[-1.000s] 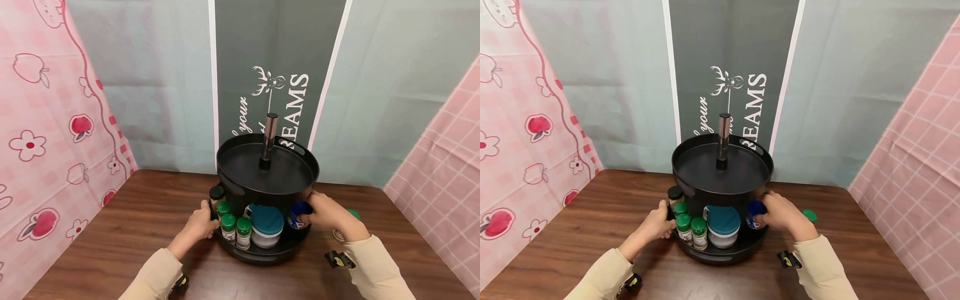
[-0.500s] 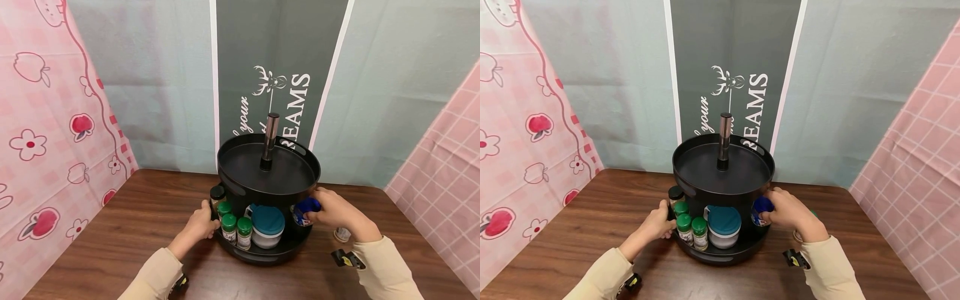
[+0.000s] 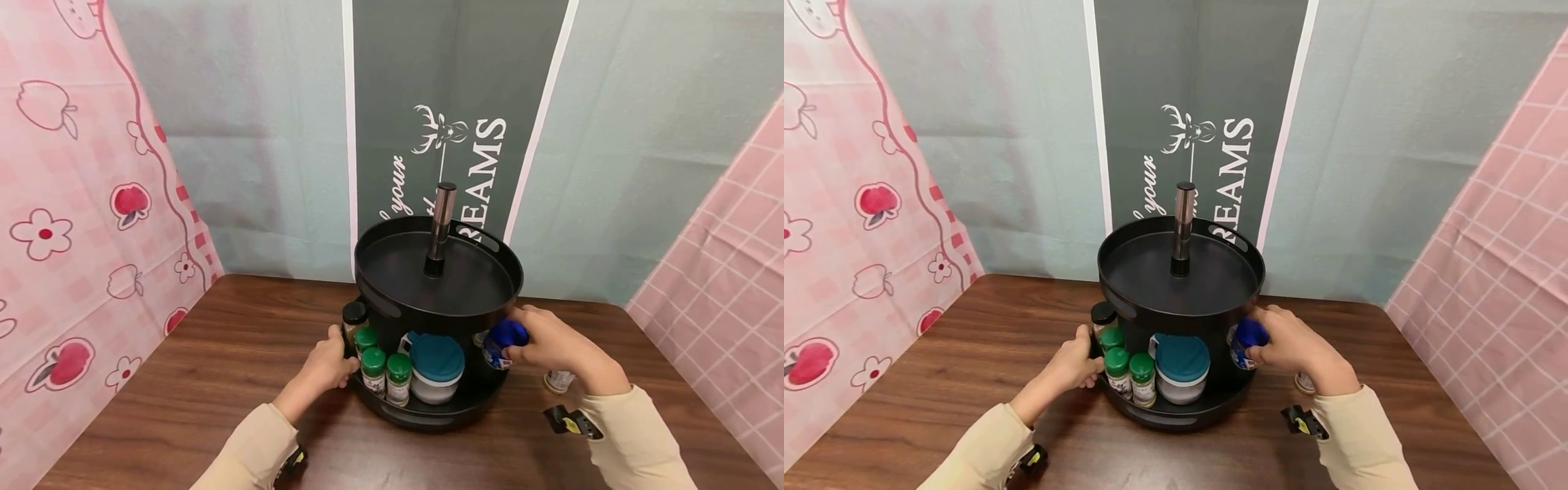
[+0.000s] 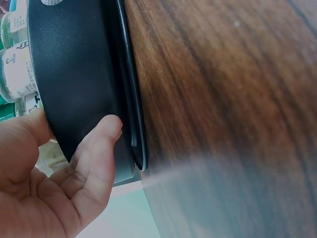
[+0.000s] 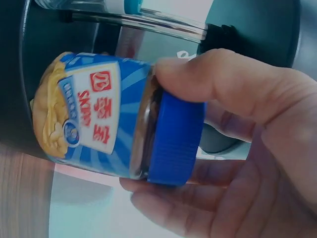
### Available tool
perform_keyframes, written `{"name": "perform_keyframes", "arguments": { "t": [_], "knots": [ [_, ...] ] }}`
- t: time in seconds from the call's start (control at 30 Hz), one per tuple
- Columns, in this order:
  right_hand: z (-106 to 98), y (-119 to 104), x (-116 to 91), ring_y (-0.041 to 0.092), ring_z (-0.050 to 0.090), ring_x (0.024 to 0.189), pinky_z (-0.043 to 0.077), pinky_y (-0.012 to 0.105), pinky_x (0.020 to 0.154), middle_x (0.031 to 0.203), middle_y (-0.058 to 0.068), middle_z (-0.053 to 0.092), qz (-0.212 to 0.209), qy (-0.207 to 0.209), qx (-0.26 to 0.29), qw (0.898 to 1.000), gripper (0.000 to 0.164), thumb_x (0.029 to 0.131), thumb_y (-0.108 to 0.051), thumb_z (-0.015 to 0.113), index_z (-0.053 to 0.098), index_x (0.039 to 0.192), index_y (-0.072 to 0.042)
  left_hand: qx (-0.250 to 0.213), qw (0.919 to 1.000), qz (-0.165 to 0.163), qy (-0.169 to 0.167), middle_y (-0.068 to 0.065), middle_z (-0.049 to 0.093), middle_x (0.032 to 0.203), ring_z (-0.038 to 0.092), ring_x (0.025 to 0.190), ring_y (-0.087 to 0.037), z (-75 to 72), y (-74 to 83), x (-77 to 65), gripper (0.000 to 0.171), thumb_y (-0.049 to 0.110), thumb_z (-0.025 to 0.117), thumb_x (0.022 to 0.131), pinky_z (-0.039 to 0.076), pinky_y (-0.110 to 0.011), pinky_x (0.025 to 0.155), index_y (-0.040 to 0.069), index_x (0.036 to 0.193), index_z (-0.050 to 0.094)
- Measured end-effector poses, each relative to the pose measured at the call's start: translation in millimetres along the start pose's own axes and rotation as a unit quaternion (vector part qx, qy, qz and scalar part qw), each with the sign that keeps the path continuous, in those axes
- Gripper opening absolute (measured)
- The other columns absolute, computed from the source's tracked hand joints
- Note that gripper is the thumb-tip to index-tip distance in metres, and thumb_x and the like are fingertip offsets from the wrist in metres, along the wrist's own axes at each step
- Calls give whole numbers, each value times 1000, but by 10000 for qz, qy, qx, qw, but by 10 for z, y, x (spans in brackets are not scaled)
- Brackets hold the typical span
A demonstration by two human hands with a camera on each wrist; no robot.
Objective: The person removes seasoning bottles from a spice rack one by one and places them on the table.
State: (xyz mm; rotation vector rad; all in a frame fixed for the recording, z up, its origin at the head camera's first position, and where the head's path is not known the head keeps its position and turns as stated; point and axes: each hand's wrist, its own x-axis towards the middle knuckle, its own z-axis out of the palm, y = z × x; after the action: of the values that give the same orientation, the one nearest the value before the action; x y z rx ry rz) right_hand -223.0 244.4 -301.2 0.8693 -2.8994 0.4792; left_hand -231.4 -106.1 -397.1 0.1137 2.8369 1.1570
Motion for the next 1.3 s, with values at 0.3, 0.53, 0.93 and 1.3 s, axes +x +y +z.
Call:
{"name": "perform_keyframes", "arguments": {
  "t": [0.3, 0.53, 0.93, 1.3],
  "knots": [
    [-15, 44, -61, 26, 54, 80, 51, 44, 63, 90, 12, 56, -8, 191, -119, 9997, 53, 63, -14, 75, 55, 111, -4, 64, 9999, 106, 64, -5, 54, 48, 53, 39, -15, 1, -13, 7, 53, 11, 61, 75, 46, -31, 48, -6, 115, 31],
    [-52, 86, -166, 23, 52, 76, 49, 41, 60, 88, 8, 55, 187, 108, -155, 9996, 49, 62, -14, 74, 56, 108, -10, 85, 9999, 78, 44, -5, 55, 49, 53, 40, -15, -7, -9, 7, 57, 11, 62, 75, 46, -31, 47, -7, 120, 29],
    [-53, 199, -362, 22, 54, 78, 48, 39, 60, 96, 10, 59, 331, -164, 133, 9992, 50, 63, -16, 75, 56, 109, -14, 334, 9994, 94, 69, -3, 54, 47, 52, 39, -13, 14, -27, 0, 57, 12, 63, 75, 46, -32, 51, -6, 117, 30],
    [-22, 329, -557, 21, 56, 78, 50, 37, 57, 98, 11, 62, 232, -551, 437, 9973, 52, 61, -15, 77, 56, 109, -13, 382, 9991, 186, 74, -3, 54, 47, 52, 39, -13, 7, -27, 11, 53, 13, 63, 76, 46, -32, 51, -7, 115, 31]
  ]
}}
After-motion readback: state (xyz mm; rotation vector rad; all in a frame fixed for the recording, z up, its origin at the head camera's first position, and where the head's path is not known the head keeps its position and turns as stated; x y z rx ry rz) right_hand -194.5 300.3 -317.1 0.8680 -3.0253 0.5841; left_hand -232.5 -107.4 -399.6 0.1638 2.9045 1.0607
